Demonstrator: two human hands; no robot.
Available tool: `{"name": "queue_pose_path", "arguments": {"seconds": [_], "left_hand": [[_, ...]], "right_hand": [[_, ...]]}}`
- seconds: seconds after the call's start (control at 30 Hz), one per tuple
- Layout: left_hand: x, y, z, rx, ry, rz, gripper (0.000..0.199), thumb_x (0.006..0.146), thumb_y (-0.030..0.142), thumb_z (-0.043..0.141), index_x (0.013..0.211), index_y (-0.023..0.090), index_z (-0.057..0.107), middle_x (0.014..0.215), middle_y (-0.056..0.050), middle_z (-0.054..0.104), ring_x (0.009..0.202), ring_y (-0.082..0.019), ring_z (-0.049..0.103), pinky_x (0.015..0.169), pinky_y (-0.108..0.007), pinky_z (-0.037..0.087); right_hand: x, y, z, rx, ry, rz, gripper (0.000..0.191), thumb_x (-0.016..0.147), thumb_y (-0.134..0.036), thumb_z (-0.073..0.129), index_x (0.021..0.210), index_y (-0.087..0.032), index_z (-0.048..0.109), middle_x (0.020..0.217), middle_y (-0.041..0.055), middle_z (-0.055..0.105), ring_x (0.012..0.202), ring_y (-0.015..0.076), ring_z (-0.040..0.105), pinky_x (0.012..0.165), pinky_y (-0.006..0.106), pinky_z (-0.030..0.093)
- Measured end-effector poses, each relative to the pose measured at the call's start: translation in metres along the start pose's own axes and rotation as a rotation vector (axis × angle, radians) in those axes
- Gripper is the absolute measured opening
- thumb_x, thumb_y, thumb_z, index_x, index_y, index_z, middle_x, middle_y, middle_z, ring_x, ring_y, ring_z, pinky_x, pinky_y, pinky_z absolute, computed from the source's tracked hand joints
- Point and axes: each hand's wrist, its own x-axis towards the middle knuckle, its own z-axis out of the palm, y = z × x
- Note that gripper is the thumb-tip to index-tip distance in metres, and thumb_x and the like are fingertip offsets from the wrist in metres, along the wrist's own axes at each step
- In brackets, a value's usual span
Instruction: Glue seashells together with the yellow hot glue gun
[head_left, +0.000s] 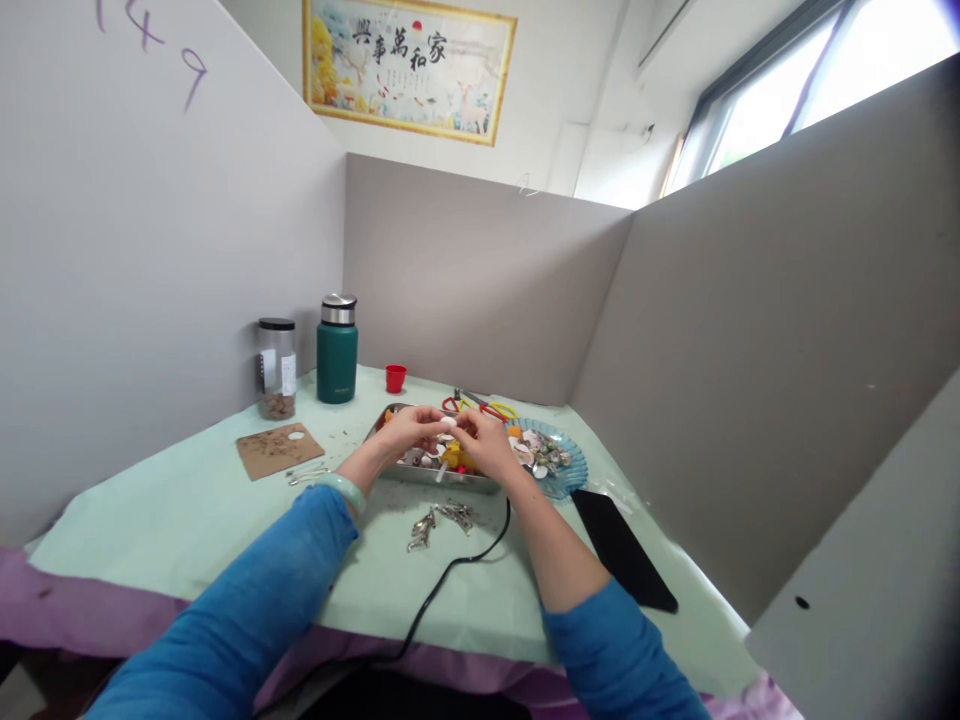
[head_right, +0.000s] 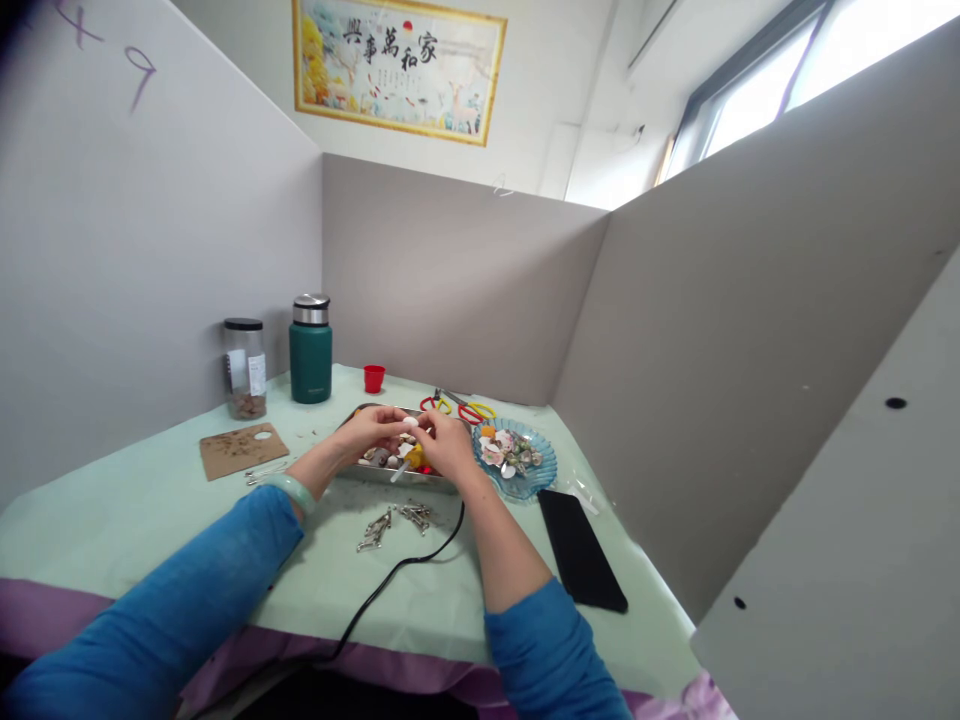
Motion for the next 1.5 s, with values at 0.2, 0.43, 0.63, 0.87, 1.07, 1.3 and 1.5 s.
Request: {"name": "queue_pose_path", "arguments": {"seconds": [0.2,0.43,0.63,0.87,1.07,1.3,1.5], "left_hand": [[-0.007,0.008,0.003,-0.022,-0.064,0.005,0.034,0.066,0.041,0.073,0.079,0.014,0.057,0.057,0.003,0.054,0.049,-0.008,0.050,0.055,-0.025,0.049],[-0.008,0.011,0.005,-0.034,-0.073,0.006,0.034,0.069,0.043,0.070,0.079,0.013,0.058,0.066,0.000,0.057,0.050,-0.007,0.050,0.056,-0.025,0.049],[-0.005,0.007,0.003,-0.029,-0.081,-0.011,0.034,0.067,0.042,0.071,0.079,0.013,0.059,0.072,-0.001,0.059,0.052,-0.007,0.050,0.057,-0.026,0.050],[-0.005,0.006,0.002,-0.043,-0.104,0.000,0.033,0.068,0.040,0.071,0.080,0.012,0.059,0.072,-0.003,0.060,0.051,-0.007,0.049,0.055,-0.026,0.050],[-0.007,0.009,0.002,-0.091,-0.109,-0.004,0.032,0.066,0.037,0.074,0.080,0.012,0.059,0.074,-0.003,0.062,0.050,-0.006,0.049,0.055,-0.025,0.049],[-0.007,0.009,0.001,-0.118,-0.115,-0.021,0.033,0.064,0.035,0.076,0.080,0.012,0.058,0.075,-0.004,0.064,0.051,-0.006,0.052,0.057,-0.026,0.050],[-0.009,0.010,0.002,-0.096,-0.118,-0.026,0.034,0.064,0.036,0.076,0.081,0.012,0.058,0.073,-0.003,0.061,0.052,-0.007,0.051,0.057,-0.025,0.050]], "right_hand": [[0.001,0.000,-0.001,0.136,-0.001,0.046,0.025,0.080,-0.043,0.055,0.078,-0.019,0.059,0.072,0.0005,0.062,0.060,0.0125,0.053,0.060,0.025,0.041],[0.002,0.003,0.000,0.283,-0.033,0.052,0.022,0.080,-0.041,0.055,0.079,-0.019,0.058,0.069,-0.0004,0.060,0.057,0.0117,0.056,0.057,0.023,0.043],[0.002,0.001,-0.001,0.344,-0.045,0.061,0.026,0.079,-0.044,0.056,0.077,-0.018,0.057,0.068,0.0000,0.060,0.055,0.0119,0.056,0.054,0.023,0.044],[0.002,0.003,0.000,0.323,-0.049,0.057,0.027,0.079,-0.045,0.055,0.078,-0.018,0.058,0.068,0.0001,0.060,0.057,0.0118,0.056,0.056,0.023,0.044],[0.002,0.000,0.000,0.387,-0.051,0.094,0.028,0.077,-0.046,0.056,0.079,-0.018,0.057,0.069,-0.0002,0.061,0.055,0.0113,0.056,0.055,0.023,0.045],[0.002,0.000,0.000,0.422,-0.050,0.090,0.026,0.076,-0.044,0.058,0.079,-0.018,0.058,0.068,-0.0010,0.060,0.054,0.0104,0.055,0.054,0.022,0.045],[0.002,0.002,0.000,0.398,-0.047,0.094,0.027,0.076,-0.044,0.058,0.079,-0.018,0.058,0.068,-0.0008,0.060,0.055,0.0107,0.055,0.056,0.023,0.045]]}}
